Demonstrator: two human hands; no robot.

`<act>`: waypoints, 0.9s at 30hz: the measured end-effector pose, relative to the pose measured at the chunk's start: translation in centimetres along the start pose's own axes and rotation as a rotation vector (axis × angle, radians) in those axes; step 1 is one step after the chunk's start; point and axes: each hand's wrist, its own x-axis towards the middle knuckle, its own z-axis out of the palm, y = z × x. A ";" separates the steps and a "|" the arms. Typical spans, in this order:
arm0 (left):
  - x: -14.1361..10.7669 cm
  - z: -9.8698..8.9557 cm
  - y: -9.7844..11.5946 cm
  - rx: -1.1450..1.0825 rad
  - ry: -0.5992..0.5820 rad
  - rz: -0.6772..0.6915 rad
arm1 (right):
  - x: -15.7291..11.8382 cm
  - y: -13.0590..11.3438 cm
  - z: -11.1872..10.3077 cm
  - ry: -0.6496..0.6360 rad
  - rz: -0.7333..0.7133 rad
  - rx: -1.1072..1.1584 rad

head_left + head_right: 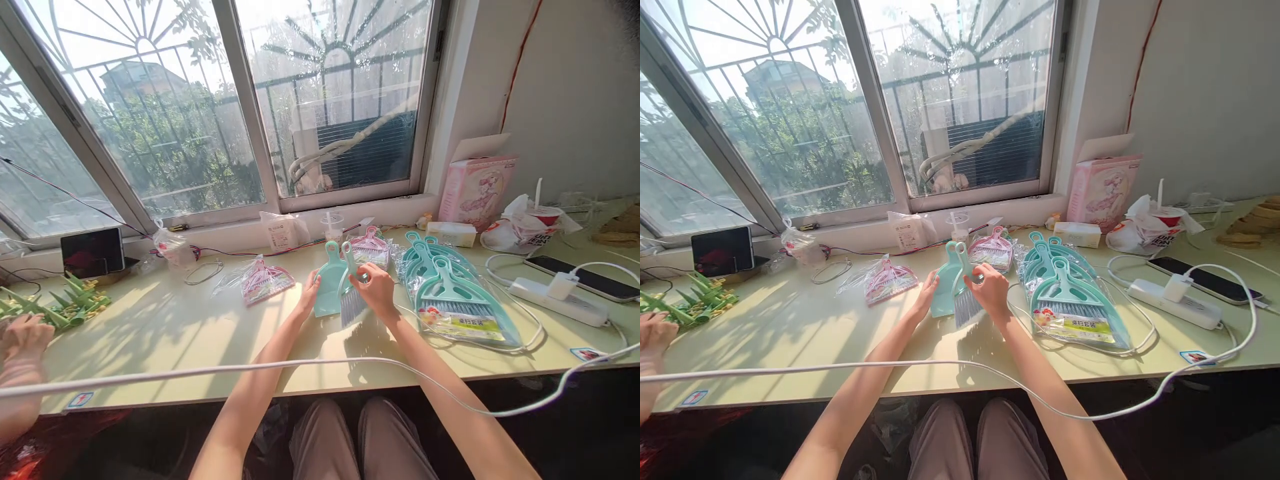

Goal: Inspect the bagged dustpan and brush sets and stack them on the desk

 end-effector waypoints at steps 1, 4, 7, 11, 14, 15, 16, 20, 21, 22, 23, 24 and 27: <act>0.0 0.4 0.2 -0.006 -0.018 -0.007 | 0.0 -0.1 0.0 -0.003 0.018 -0.047; -0.1 1.4 0.5 0.019 -0.009 0.046 | -0.4 -0.5 0.2 -0.096 0.089 -0.178; -0.6 2.1 0.7 0.037 -0.047 0.093 | -0.7 -0.9 0.6 -0.221 0.155 -0.252; -1.3 3.0 0.9 0.030 -0.156 0.137 | -0.6 -0.6 0.9 -0.217 0.208 -0.152; -1.7 3.5 1.0 0.025 -0.217 0.098 | -0.4 0.3 1.3 -0.171 0.213 0.064; -1.8 3.6 0.9 0.024 -0.215 0.083 | -0.4 0.5 1.5 -0.164 0.220 0.142; -1.7 3.6 0.8 0.025 -0.206 0.076 | -0.3 0.8 1.7 -0.161 0.233 0.214; -1.3 3.7 0.1 0.028 -0.136 0.090 | -0.4 1.2 2.4 -0.154 0.286 0.370; -1.1 3.7 -0.1 0.026 -0.119 0.096 | -0.4 1.2 2.4 -0.148 0.267 0.377; -0.9 3.6 -0.3 0.017 -0.101 0.103 | -0.4 1.1 2.2 -0.139 0.224 0.368; -0.7 3.6 -0.4 0.002 -0.085 0.109 | -0.4 1.0 2.0 -0.121 0.165 0.338; -0.5 3.5 -0.5 -0.017 -0.076 0.106 | -0.4 1.0 1.7 -0.091 0.106 0.288; -0.2 2.9 -0.5 -0.076 -0.099 0.032 | 0.2 1.4 0.8 0.048 0.024 0.094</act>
